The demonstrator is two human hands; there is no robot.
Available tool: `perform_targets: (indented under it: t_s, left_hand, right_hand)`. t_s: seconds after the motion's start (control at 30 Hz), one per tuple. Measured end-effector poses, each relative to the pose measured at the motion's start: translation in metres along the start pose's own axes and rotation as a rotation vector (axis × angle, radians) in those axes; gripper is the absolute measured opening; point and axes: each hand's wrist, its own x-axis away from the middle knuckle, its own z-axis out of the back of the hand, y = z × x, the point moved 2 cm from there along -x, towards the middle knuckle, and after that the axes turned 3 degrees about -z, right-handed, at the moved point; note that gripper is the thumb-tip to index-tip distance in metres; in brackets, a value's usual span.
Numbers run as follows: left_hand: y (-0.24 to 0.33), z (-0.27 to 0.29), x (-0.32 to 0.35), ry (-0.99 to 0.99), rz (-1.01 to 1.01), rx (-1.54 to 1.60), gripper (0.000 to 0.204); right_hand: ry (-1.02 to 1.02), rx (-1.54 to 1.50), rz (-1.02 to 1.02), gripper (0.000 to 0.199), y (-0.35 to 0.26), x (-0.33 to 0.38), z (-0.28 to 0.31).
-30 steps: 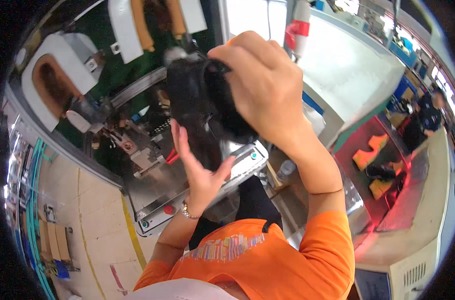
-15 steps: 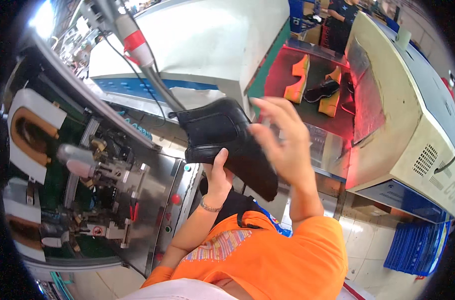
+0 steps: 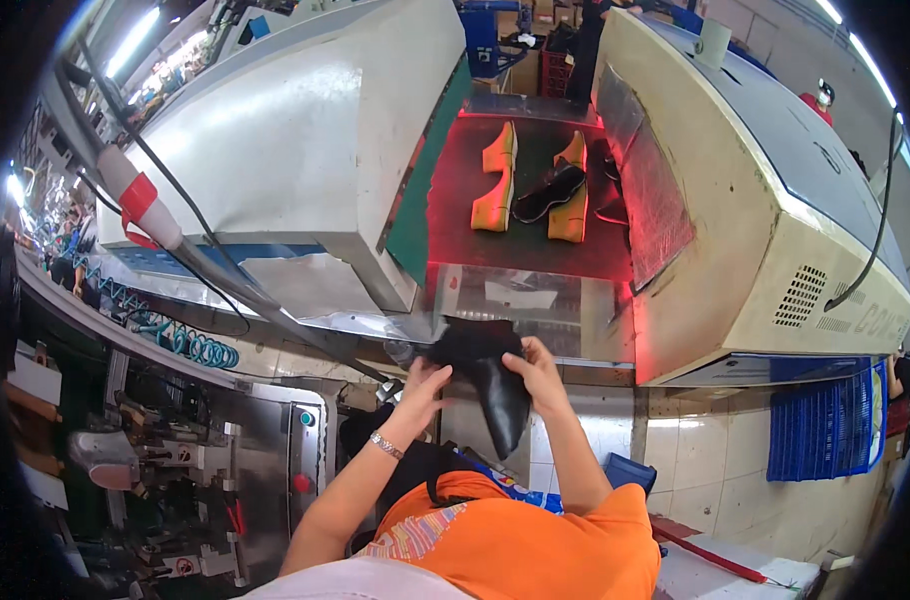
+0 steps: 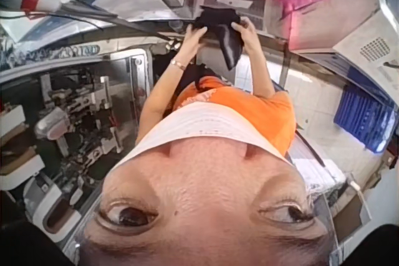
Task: The person repeatedly picks up black shoes from a conveyor belt, places them into a machine, and removes them after processing. The person handles the shoes one at a time, inspecting them briefly before and after the machine cycle. The shoes are placed back onto the conveyor belt after each cycle.
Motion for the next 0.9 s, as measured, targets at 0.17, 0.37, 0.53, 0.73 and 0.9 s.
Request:
perform_targets:
  t_s: [0.17, 0.37, 0.53, 0.73, 0.9]
  left_hand:
    - [0.056, 0.028, -0.024, -0.028, -0.787, -0.428, 0.061]
    - [0.183, -0.003, -0.016, 0.116, -1.231, -0.965, 0.043]
    - [0.219, -0.01, -0.037, 0.178, -1.412, -1.219, 0.045]
    - [0.24, -0.028, -0.08, 0.273, -1.478, -1.401, 0.06]
    - [0.237, -0.021, -0.14, 0.284, -1.401, -1.524, 0.078]
  right_hand:
    - [0.225, 0.426, 0.401, 0.016, 0.0, -0.053, 0.038]
    - [0.375, 0.452, 0.34, 0.037, 0.049, -0.121, 0.115]
    - [0.509, 0.5, -0.009, 0.052, 0.104, -0.116, 0.154]
    - [0.468, 0.302, 0.069, 0.058, 0.098, -0.142, 0.153]
    - [0.258, -0.005, 0.071, 0.056, 0.084, -0.165, 0.11]
